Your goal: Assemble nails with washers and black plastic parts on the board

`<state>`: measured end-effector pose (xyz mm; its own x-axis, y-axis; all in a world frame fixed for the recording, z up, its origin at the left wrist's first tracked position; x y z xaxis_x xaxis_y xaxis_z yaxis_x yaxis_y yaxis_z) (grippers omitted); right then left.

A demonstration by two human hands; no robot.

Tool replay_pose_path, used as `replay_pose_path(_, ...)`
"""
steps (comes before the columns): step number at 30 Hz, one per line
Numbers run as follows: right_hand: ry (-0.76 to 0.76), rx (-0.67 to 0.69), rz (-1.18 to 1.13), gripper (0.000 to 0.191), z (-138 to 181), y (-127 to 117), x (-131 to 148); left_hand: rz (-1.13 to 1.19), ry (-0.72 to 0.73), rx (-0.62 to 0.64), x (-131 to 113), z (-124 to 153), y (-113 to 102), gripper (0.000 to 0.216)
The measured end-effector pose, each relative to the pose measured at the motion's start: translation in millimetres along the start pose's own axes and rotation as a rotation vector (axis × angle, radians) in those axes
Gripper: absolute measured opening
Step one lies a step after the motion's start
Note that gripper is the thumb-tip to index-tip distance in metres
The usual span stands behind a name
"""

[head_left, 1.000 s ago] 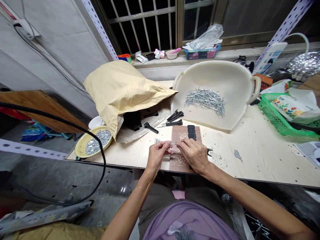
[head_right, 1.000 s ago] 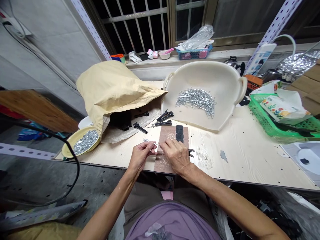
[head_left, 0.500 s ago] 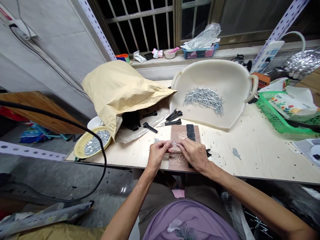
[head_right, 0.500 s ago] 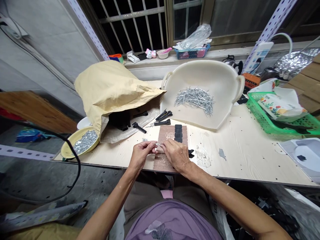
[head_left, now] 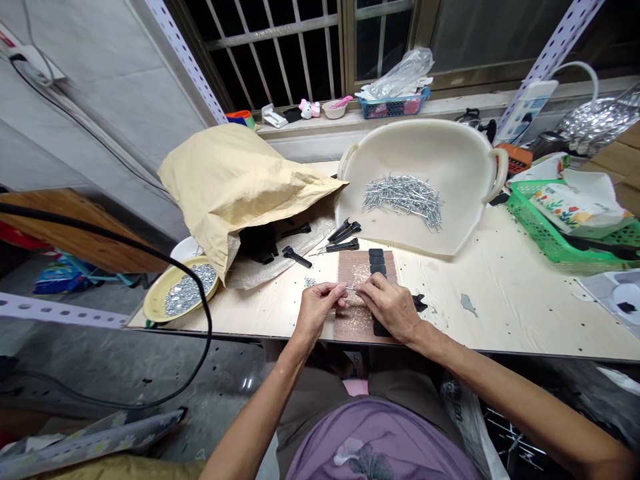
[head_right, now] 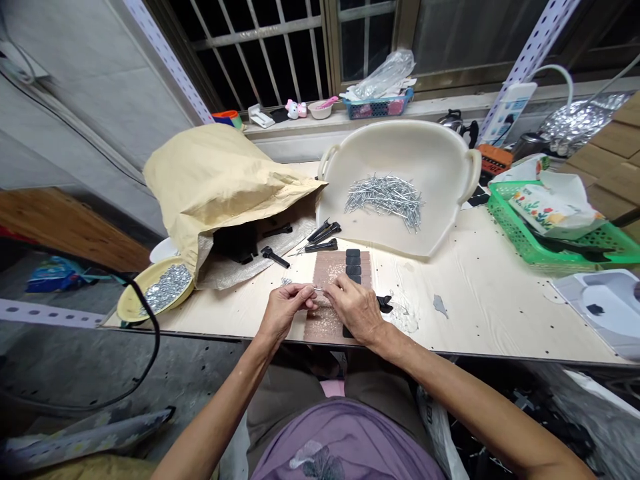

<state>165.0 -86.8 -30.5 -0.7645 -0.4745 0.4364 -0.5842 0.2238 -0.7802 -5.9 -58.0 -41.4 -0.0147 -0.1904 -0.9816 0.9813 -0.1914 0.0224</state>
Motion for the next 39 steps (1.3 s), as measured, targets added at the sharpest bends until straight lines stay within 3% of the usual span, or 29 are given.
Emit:
replay_pose_path(6, 0.15, 0.021, -0.335, 0.014, 0.7, -2.9, -15.5, -0.011, -0.04, 0.018, 0.2, -1.9, 12.0, 0.031)
replay_pose_path(12, 0.162, 0.001, -0.084, 0.018, -4.8, -27.8, -67.4, -0.094, -0.065, 0.032, 5.3, -5.5, 24.2, 0.061)
replay_pose_path(18, 0.09, 0.041, 0.079, 0.021, -26.4, -23.6, -120.1, -0.481, 0.204, -0.082, 13.7, -7.4, 27.7, 0.045)
replay_pose_path(22, -0.063, 0.061, 0.057, 0.022, -9.9, -17.6, -114.0, -0.662, 0.316, -0.128, 16.5, -5.6, 31.9, 0.041)
replay_pose_path(25, -0.3, 0.192, 0.004, 0.025, 14.0, -19.4, -95.0, -0.673, 0.321, -0.132, 17.9, -5.3, 34.2, 0.04)
replay_pose_path(27, -0.381, 0.26, -0.005, 0.026, 16.2, -21.5, -90.8, -0.663, 0.326, -0.128, 18.3, -5.9, 35.1, 0.039)
replay_pose_path(31, -0.126, 0.128, -0.008, 0.027, -11.6, -22.5, -108.8, -0.667, 0.327, -0.149, 18.9, -7.5, 35.6, 0.04)
replay_pose_path(33, -0.073, 0.105, -0.023, 0.029, -15.8, -20.7, -111.7, -0.671, 0.326, -0.164, 19.4, -7.8, 35.3, 0.039)
replay_pose_path(37, -0.322, 0.307, -0.079, 0.034, 10.0, -17.3, -92.1, -0.692, 0.333, -0.171, 21.1, -8.2, 34.6, 0.039)
replay_pose_path(39, -0.329, 0.318, -0.097, 0.034, 14.5, -18.1, -91.3, -0.745, 0.336, -0.171, 22.0, -8.5, 34.5, 0.039)
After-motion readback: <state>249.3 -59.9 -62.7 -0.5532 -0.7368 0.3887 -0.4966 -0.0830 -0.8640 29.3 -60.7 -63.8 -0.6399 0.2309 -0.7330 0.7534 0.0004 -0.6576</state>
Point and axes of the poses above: each hand's wrist, its own z-axis away from the middle knuckle, its own y-axis out of the palm, x = y × z, the point moved 1 cm from there along -z, towards the middle knuckle, and after that the axes turned 7 degrees about -z, right-handed, at the moved point
